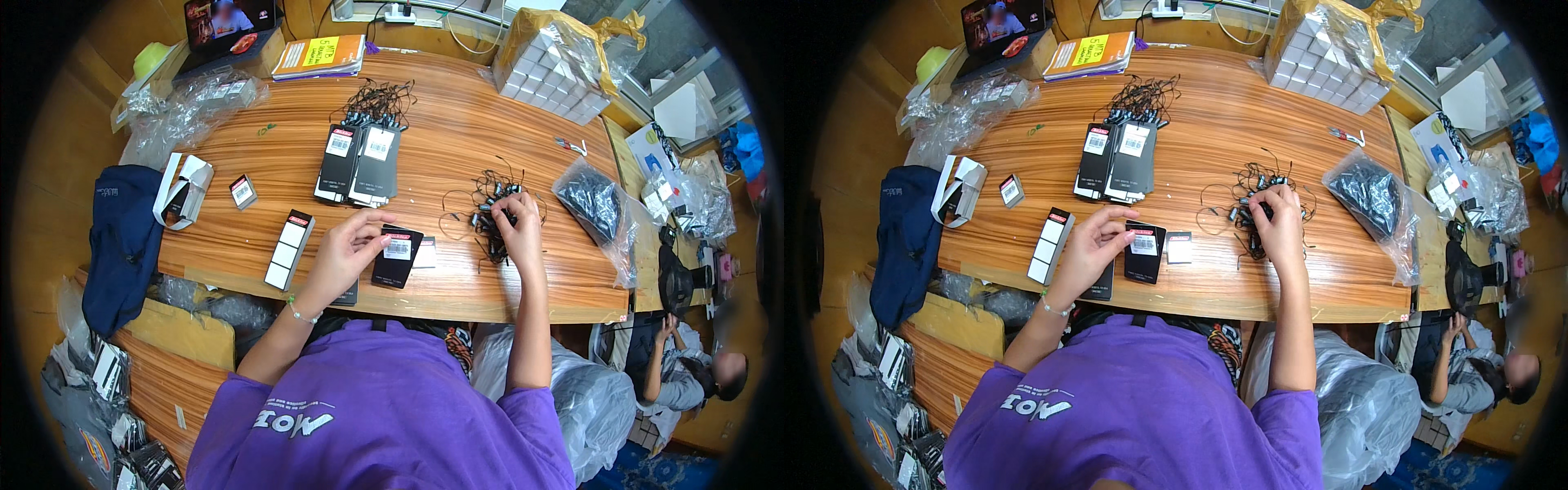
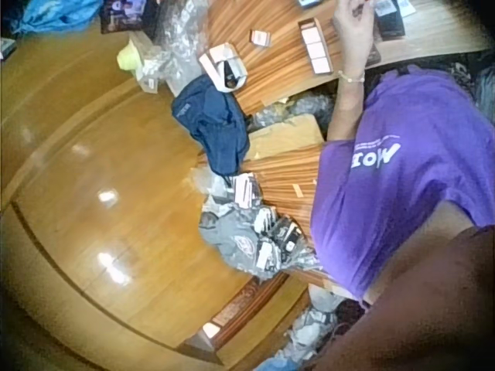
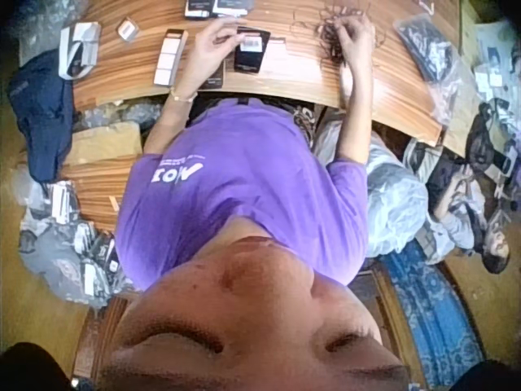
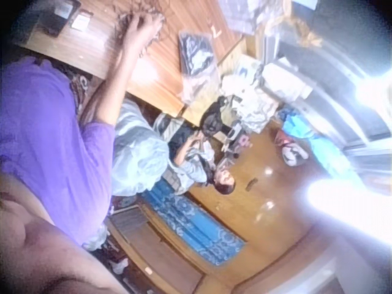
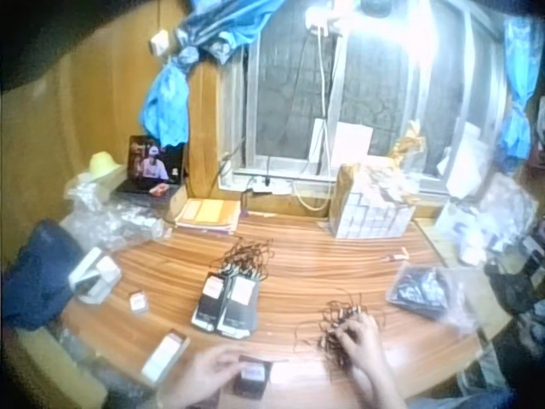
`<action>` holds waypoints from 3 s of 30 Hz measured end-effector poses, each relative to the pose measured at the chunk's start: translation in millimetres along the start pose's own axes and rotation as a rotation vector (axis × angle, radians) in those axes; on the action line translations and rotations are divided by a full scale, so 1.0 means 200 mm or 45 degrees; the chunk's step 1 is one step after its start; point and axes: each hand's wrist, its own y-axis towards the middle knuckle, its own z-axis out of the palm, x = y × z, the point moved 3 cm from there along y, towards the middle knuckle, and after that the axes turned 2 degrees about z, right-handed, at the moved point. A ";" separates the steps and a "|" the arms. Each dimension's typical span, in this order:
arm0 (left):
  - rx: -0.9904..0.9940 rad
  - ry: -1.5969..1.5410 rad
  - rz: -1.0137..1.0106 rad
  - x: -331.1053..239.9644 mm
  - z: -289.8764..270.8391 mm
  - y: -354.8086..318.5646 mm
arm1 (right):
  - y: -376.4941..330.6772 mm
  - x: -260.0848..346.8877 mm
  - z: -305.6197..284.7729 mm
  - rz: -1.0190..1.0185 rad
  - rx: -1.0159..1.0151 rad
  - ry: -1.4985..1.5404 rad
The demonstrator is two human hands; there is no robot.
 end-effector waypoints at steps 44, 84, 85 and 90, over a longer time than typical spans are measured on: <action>0.542 0.394 0.568 -0.24 0.26 0.31 | 0.05 0.40 -0.18 -0.142 0.290 0.477; -0.199 0.023 0.383 -0.17 0.03 0.26 | -0.02 0.59 0.02 0.022 -0.045 1.012; -0.199 0.023 0.365 -0.18 0.03 0.25 | -0.01 0.60 0.04 -0.044 -0.091 0.944; -0.236 0.061 0.415 -0.19 0.03 0.24 | -0.01 0.67 0.07 -0.090 -0.167 0.831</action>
